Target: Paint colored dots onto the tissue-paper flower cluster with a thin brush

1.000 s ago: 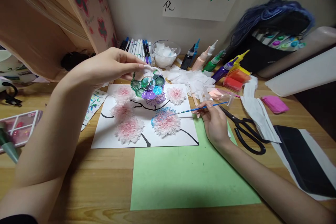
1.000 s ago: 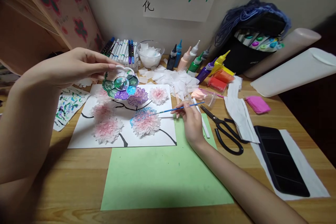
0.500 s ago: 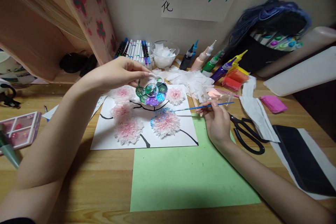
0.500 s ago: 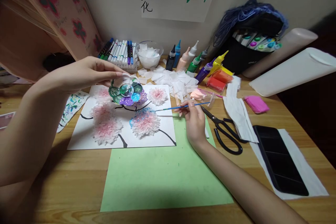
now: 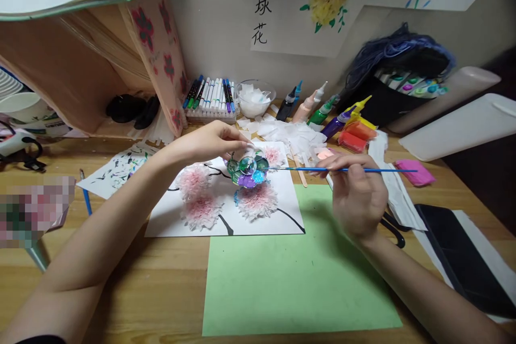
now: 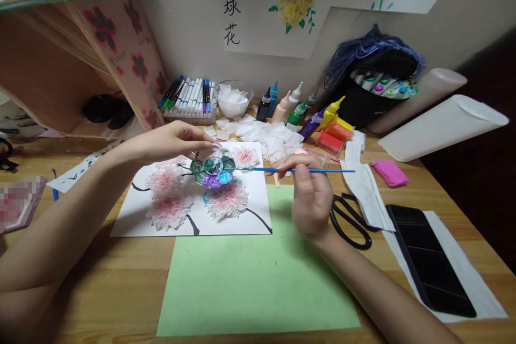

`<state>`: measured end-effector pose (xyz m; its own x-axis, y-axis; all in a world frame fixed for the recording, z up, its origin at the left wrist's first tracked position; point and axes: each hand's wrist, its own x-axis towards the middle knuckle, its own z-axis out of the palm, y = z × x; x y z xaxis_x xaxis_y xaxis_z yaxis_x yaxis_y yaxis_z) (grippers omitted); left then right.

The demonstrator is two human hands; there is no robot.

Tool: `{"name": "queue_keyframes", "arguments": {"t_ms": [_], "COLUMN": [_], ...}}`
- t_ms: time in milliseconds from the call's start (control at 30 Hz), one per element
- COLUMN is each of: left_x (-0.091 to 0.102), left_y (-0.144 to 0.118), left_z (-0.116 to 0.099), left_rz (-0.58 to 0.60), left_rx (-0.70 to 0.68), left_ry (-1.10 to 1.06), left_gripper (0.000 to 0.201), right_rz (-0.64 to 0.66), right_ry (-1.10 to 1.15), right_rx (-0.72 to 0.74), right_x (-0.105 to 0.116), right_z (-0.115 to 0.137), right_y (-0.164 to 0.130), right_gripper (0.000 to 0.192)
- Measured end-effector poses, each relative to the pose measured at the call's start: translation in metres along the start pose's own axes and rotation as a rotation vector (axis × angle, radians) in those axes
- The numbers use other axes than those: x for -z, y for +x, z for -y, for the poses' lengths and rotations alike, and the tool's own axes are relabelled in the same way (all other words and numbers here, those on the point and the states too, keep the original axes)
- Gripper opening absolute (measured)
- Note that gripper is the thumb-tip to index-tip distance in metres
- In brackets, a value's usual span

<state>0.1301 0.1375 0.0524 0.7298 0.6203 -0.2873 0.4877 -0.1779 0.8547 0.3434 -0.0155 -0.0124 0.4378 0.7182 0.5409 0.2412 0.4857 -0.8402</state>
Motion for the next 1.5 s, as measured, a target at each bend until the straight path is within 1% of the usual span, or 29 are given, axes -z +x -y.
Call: {"name": "queue_keyframes", "arguments": {"t_ms": [100, 133, 200, 267, 300, 400, 433, 467, 567, 600, 733, 867, 900, 1000, 1100, 1133, 1200, 1267, 1333, 1400, 1433, 1500], "left_x": [-0.001, -0.002, -0.002, -0.002, -0.002, -0.003, -0.004, -0.004, -0.004, -0.004, -0.004, -0.005, -0.005, -0.004, -0.004, -0.003, -0.002, 0.001, 0.007, 0.015, 0.019, 0.028], "left_y": [-0.001, -0.001, -0.003, -0.004, -0.005, -0.007, -0.007, -0.007, -0.006, -0.005, -0.003, -0.002, -0.002, -0.002, -0.002, -0.003, -0.004, -0.005, -0.007, -0.011, -0.013, -0.017], "left_z": [0.000, 0.000, 0.000, -0.002, -0.003, -0.006, -0.007, -0.007, -0.004, -0.003, -0.001, -0.002, -0.002, -0.002, -0.002, -0.002, -0.003, -0.004, -0.006, -0.008, -0.009, -0.010], "left_rz": [0.018, 0.023, 0.030, 0.035, 0.036, 0.036, 0.036, 0.038, 0.044, 0.044, 0.050, 0.045, 0.048, 0.056, 0.051, 0.050, 0.047, 0.023, -0.030, -0.104, -0.140, -0.210], "left_rx": [-0.011, -0.015, -0.033, -0.053, -0.060, -0.065, -0.065, -0.066, -0.076, -0.078, -0.078, -0.039, -0.035, -0.033, -0.022, -0.018, -0.011, -0.004, -0.004, -0.007, -0.001, 0.021], "left_ry": [0.017, 0.029, 0.060, 0.090, 0.101, 0.113, 0.112, 0.114, 0.121, 0.123, 0.115, 0.089, 0.086, 0.082, 0.087, 0.091, 0.099, 0.118, 0.153, 0.195, 0.204, 0.202], "left_gripper": [0.030, 0.031, 0.031, 0.030, 0.030, 0.028, 0.028, 0.027, 0.028, 0.029, 0.030, 0.031, 0.031, 0.032, 0.031, 0.031, 0.031, 0.030, 0.030, 0.030, 0.031, 0.034], "right_rz": [0.154, 0.177, 0.184, 0.190, 0.216, 0.348, 0.367, 0.357, 0.262, 0.253, 0.352, 0.300, 0.309, 0.338, 0.219, 0.197, 0.194, 0.165, 0.051, -0.059, -0.091, -0.093], "right_ry": [-0.156, -0.199, -0.247, -0.252, -0.255, -0.281, -0.283, -0.279, -0.269, -0.271, -0.281, -0.239, -0.247, -0.283, -0.210, -0.199, -0.208, -0.180, -0.051, 0.083, 0.130, 0.172], "right_rx": [0.179, 0.245, 0.347, 0.394, 0.395, 0.363, 0.349, 0.337, 0.327, 0.329, 0.319, 0.322, 0.319, 0.288, 0.249, 0.233, 0.196, 0.146, 0.072, -0.036, -0.105, -0.272], "right_x": [-0.004, -0.005, -0.005, -0.004, -0.003, -0.001, -0.001, -0.001, 0.000, 0.000, 0.000, 0.000, 0.001, 0.002, 0.002, 0.002, 0.002, 0.002, 0.003, 0.004, 0.005, 0.007], "right_z": [0.009, 0.010, 0.009, 0.009, 0.008, 0.009, 0.009, 0.009, 0.009, 0.008, 0.009, 0.011, 0.011, 0.010, 0.009, 0.009, 0.008, 0.006, 0.000, -0.011, -0.017, -0.032], "right_y": [-0.001, -0.002, -0.003, -0.004, -0.004, -0.005, -0.005, -0.005, -0.005, -0.004, -0.002, -0.001, 0.000, -0.001, -0.001, -0.001, -0.001, 0.001, 0.003, 0.003, 0.002, -0.002], "right_gripper": [0.023, 0.023, 0.023, 0.023, 0.024, 0.023, 0.023, 0.023, 0.025, 0.025, 0.026, 0.024, 0.024, 0.023, 0.025, 0.024, 0.023, 0.022, 0.021, 0.020, 0.019, 0.019]}}
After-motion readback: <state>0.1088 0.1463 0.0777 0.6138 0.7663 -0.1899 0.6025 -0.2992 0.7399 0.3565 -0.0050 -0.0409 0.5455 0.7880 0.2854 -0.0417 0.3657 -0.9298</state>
